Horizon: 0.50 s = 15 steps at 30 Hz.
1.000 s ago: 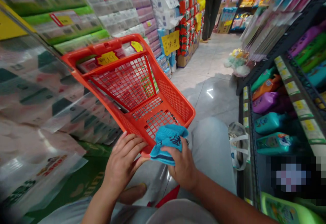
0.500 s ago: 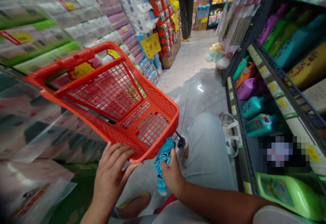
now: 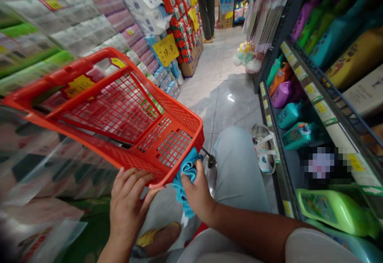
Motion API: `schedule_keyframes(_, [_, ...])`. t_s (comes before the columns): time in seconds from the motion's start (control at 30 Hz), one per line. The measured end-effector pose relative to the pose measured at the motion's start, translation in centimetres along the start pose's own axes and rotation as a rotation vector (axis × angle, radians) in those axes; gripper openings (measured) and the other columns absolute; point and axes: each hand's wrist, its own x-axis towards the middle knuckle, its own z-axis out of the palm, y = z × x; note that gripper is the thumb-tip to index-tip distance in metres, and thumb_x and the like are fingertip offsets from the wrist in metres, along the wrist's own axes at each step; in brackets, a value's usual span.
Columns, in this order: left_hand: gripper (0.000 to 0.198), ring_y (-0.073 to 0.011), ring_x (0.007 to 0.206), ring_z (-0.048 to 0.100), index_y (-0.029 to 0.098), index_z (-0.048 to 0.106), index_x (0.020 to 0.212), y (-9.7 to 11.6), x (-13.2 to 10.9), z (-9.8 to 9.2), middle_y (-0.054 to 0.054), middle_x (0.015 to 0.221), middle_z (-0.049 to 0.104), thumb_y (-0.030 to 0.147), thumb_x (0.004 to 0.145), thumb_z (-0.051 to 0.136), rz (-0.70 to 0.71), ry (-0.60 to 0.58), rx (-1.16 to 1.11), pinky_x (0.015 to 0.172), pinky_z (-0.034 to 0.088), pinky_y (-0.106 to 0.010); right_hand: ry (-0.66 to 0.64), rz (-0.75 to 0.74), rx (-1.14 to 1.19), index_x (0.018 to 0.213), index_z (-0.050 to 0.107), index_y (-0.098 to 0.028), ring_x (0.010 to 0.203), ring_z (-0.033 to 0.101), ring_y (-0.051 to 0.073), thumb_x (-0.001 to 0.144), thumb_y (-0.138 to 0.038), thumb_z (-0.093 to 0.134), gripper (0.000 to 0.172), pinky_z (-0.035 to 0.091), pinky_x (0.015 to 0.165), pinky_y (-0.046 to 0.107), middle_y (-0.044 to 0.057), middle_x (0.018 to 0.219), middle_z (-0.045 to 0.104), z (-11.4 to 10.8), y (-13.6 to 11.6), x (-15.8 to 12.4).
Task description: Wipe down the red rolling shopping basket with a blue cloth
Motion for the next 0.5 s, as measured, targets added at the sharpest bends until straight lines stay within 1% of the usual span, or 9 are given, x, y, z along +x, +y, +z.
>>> schedule_keyframes(0.03, [0.015, -0.0251, 0.103, 0.057, 0.022, 0.063, 0.102, 0.3, 0.2, 0.1, -0.005, 0.093, 0.069, 0.035, 0.096, 0.057, -0.014, 0.006, 0.002, 0.113, 0.035, -0.05, 0.013, -0.003, -0.015, 0.107, 0.05, -0.024, 0.076, 0.062, 0.015, 0.084, -0.037, 0.059, 0.028, 0.055, 0.075, 0.03, -0.002, 0.086, 0.064, -0.3, -0.3, 0.2])
schedule_keyframes(0.1, [0.017, -0.0242, 0.102, 0.058, 0.023, 0.064, 0.099, 0.9, 0.6, 0.3, -0.003, 0.09, 0.069, 0.039, 0.096, 0.059, -0.041, 0.017, 0.0, 0.112, 0.036, -0.048, 0.084, 0.01, -0.027, 0.106, 0.051, -0.024, 0.073, 0.062, 0.016, 0.082, -0.04, 0.061, 0.032, 0.055, 0.07, 0.03, -0.001, 0.086, 0.064, -1.0, -1.0, 1.5])
schedule_keyframes(0.2, [0.016, -0.0229, 0.101, 0.059, 0.023, 0.066, 0.095, 1.9, 1.6, 0.9, -0.002, 0.087, 0.069, 0.038, 0.095, 0.061, -0.088, 0.022, -0.011, 0.108, 0.037, -0.045, 0.183, 0.04, 0.016, 0.106, 0.051, -0.024, 0.065, 0.06, 0.016, 0.08, -0.045, 0.063, 0.036, 0.054, 0.061, 0.03, -0.001, 0.083, 0.064, -1.8, -2.4, 3.7])
schedule_keyframes(0.27, [0.016, -0.0223, 0.101, 0.059, 0.022, 0.067, 0.095, 2.6, 2.3, 1.6, -0.002, 0.088, 0.069, 0.037, 0.095, 0.06, -0.113, 0.03, -0.027, 0.108, 0.037, -0.044, 0.239, -0.011, 0.001, 0.103, 0.051, -0.024, 0.058, 0.056, 0.014, 0.08, -0.045, 0.064, 0.034, 0.051, 0.056, 0.028, -0.003, 0.079, 0.061, -2.2, -3.5, 4.6])
schedule_keyframes(0.33, [0.02, -0.0217, 0.1, 0.059, 0.022, 0.067, 0.094, 3.5, 3.1, 2.3, -0.002, 0.088, 0.069, 0.04, 0.096, 0.059, -0.124, 0.048, -0.046, 0.107, 0.036, -0.043, 0.303, -0.17, -0.089, 0.099, 0.053, -0.024, 0.061, 0.056, 0.014, 0.081, -0.042, 0.064, 0.028, 0.05, 0.058, 0.028, -0.003, 0.08, 0.06, -2.7, -4.7, 5.1])
schedule_keyframes(0.4, [0.025, -0.0212, 0.097, 0.06, 0.022, 0.066, 0.092, 4.5, 3.9, 3.0, -0.002, 0.085, 0.068, 0.045, 0.096, 0.058, -0.126, 0.07, -0.059, 0.105, 0.037, -0.043, 0.336, -0.388, -0.22, 0.096, 0.055, -0.023, 0.073, 0.059, 0.016, 0.082, -0.036, 0.063, 0.02, 0.052, 0.068, 0.029, -0.001, 0.086, 0.06, -3.4, -5.7, 5.6])
schedule_keyframes(0.43, [0.026, -0.0211, 0.095, 0.06, 0.022, 0.066, 0.092, 4.9, 4.2, 3.3, -0.001, 0.083, 0.068, 0.047, 0.095, 0.059, -0.125, 0.074, -0.065, 0.104, 0.038, -0.043, 0.324, -0.489, -0.303, 0.096, 0.057, -0.023, 0.079, 0.061, 0.017, 0.083, -0.032, 0.062, 0.017, 0.053, 0.073, 0.031, 0.0, 0.089, 0.061, -3.8, -6.2, 5.8])
schedule_keyframes(0.5, [0.027, -0.0205, 0.091, 0.06, 0.021, 0.066, 0.096, 4.8, 4.8, 3.4, -0.002, 0.081, 0.067, 0.048, 0.094, 0.06, -0.091, 0.053, -0.095, 0.101, 0.042, -0.041, 0.218, -0.643, -0.497, 0.099, 0.061, -0.024, 0.088, 0.062, 0.019, 0.082, -0.024, 0.06, 0.016, 0.053, 0.079, 0.033, 0.003, 0.096, 0.062, -4.6, -6.9, 6.1])
